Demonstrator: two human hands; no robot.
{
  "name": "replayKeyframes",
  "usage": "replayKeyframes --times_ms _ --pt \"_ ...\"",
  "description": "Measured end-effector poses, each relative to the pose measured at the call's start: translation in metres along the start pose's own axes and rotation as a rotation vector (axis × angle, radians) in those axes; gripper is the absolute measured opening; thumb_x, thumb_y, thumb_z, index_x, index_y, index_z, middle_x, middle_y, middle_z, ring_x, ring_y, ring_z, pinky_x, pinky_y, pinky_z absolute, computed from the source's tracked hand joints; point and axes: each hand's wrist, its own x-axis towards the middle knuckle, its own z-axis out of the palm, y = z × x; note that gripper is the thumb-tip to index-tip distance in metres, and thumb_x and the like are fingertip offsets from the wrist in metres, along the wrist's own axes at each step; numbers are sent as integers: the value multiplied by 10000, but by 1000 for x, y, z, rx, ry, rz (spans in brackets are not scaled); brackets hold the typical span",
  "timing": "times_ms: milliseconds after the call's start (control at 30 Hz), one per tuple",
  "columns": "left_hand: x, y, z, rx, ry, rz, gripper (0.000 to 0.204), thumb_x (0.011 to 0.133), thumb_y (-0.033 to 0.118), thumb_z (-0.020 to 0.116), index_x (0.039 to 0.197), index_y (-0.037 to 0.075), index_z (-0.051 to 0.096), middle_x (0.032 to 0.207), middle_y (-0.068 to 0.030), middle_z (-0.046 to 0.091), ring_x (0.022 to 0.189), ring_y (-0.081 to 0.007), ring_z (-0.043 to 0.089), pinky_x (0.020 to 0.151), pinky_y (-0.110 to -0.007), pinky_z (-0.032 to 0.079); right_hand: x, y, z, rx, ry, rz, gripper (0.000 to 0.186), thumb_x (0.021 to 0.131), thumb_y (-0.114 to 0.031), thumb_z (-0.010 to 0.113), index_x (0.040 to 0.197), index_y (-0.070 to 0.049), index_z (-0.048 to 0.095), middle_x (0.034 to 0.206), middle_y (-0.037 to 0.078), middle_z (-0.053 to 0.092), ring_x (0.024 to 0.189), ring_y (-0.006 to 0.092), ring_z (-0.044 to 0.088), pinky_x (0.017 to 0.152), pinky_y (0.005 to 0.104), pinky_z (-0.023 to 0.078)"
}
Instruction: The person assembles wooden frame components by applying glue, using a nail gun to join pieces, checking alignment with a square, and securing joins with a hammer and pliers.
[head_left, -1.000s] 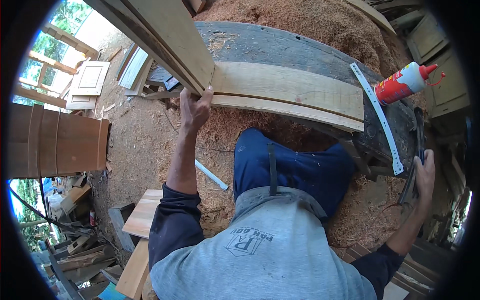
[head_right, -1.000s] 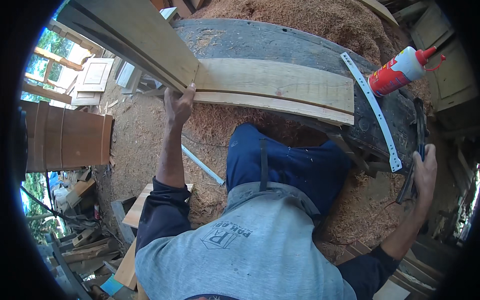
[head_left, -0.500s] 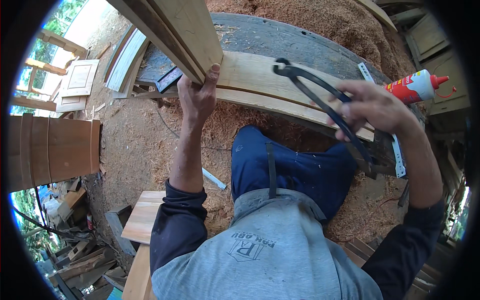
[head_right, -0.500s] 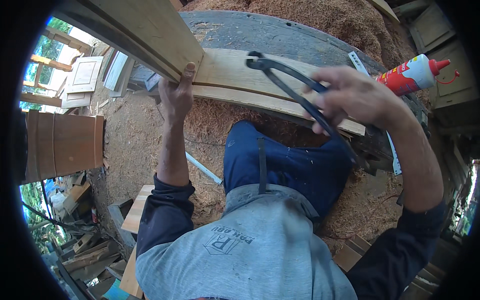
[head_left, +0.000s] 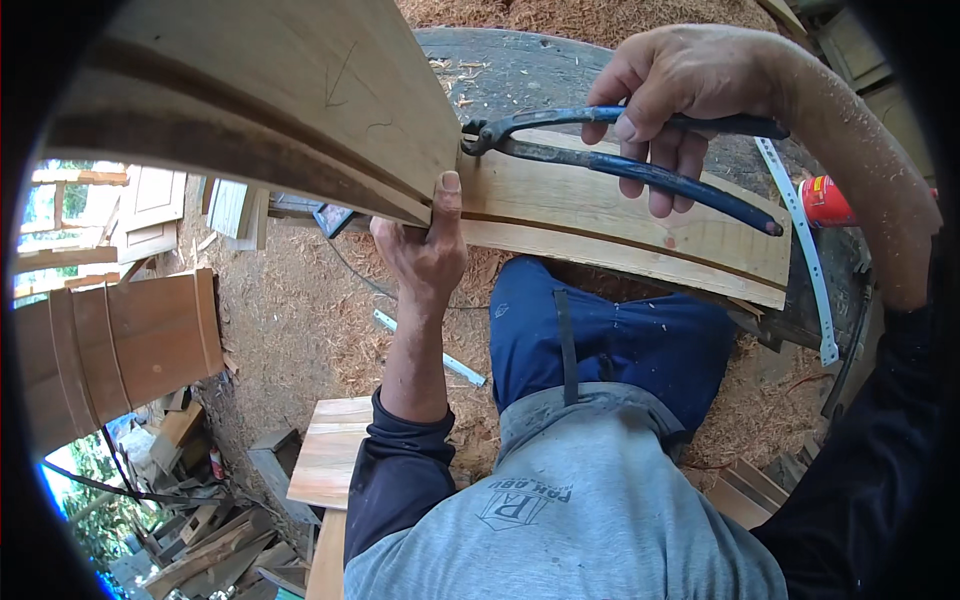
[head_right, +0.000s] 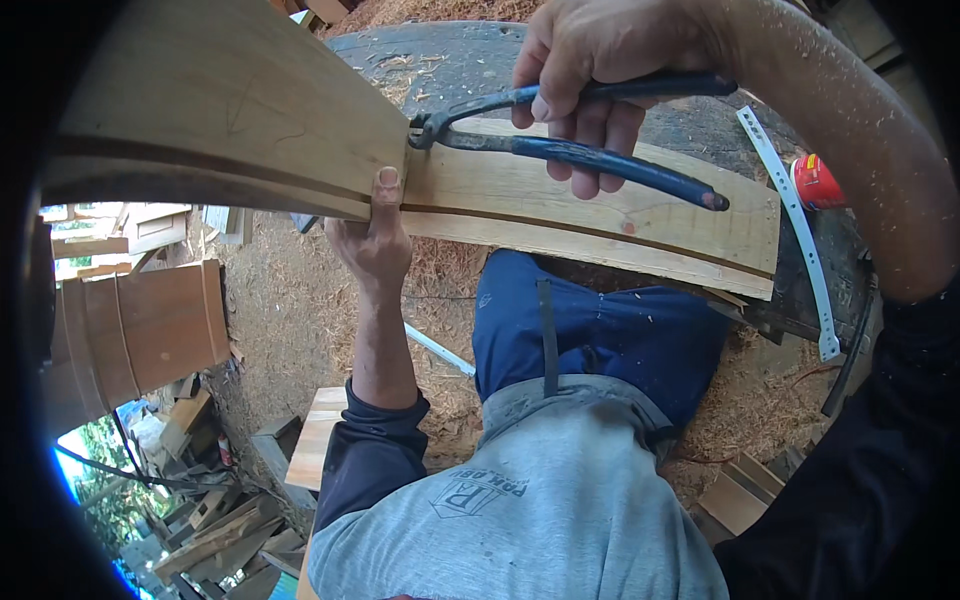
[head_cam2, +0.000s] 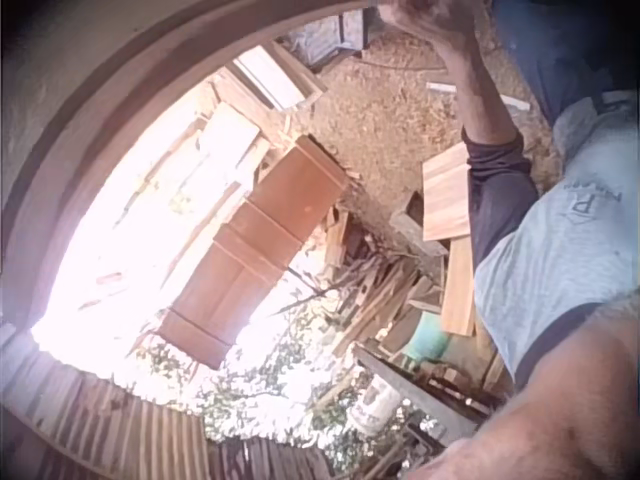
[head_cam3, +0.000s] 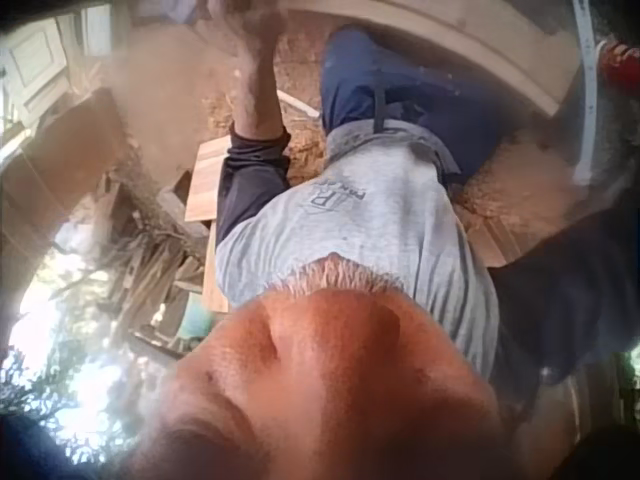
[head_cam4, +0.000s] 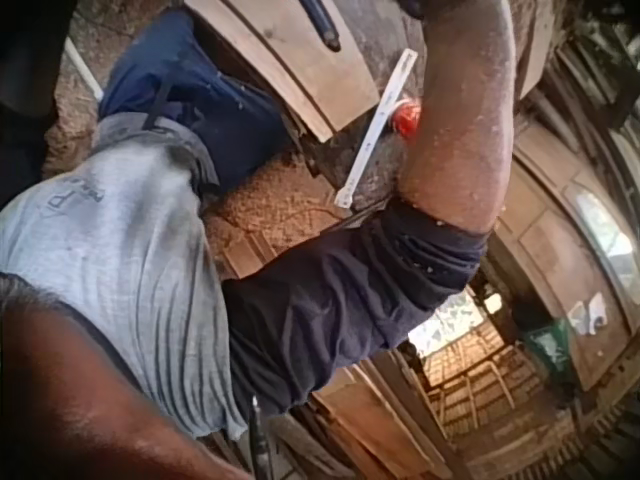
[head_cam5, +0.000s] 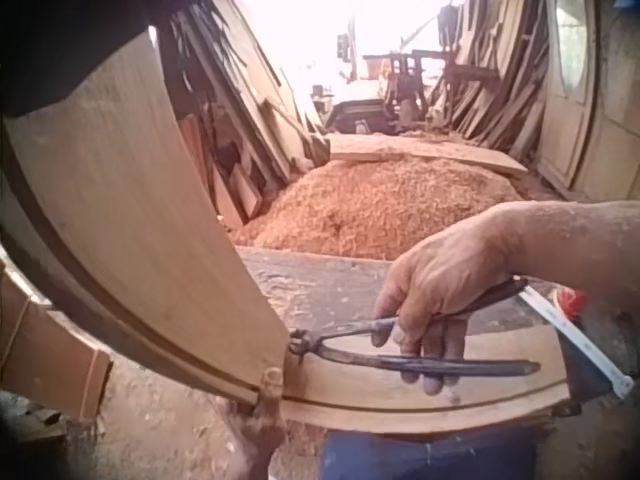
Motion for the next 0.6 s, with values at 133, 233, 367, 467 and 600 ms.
replayKeyframes --times_ms 133,233,367,467,600 --pt "-2 -7 1 35 -6 25 205 911 153 678 1022 -19 669 925 -152 700 829 -307 657 755 -422 487 -1 -23 -12 -151 -8 60 310 916 -96 566 1168 84 539 847 207 694 719 277 740 672 375 648" --pt "-4 -1 3 -71 -11 -90 228 911 158 684 1041 -28 661 938 -152 701 841 -305 658 767 -418 488 6 -33 -32 -40 -303 102 237 940 -59 532 1104 110 564 982 249 678 850 309 726 751 424 619" --pt "-2 0 4 -68 -4 -108 229 911 156 687 1041 -31 659 946 -154 703 844 -298 658 774 -408 489 10 -51 -29 -88 -347 159 223 945 -59 523 1072 117 574 977 240 674 849 303 721 758 418 616" --pt "-2 1 3 -129 4 -153 238 912 158 689 1042 -39 656 955 -161 700 854 -286 658 778 -405 488 12 -57 -25 -180 -323 169 241 946 -90 537 1085 104 577 946 209 676 823 279 722 751 394 616" --pt "-2 1 3 -77 -3 -111 234 917 152 679 1037 -48 656 959 -163 700 863 -274 659 781 -406 487 10 -62 -19 -378 -261 185 268 948 -132 556 1102 86 580 904 168 678 788 245 723 742 361 616"
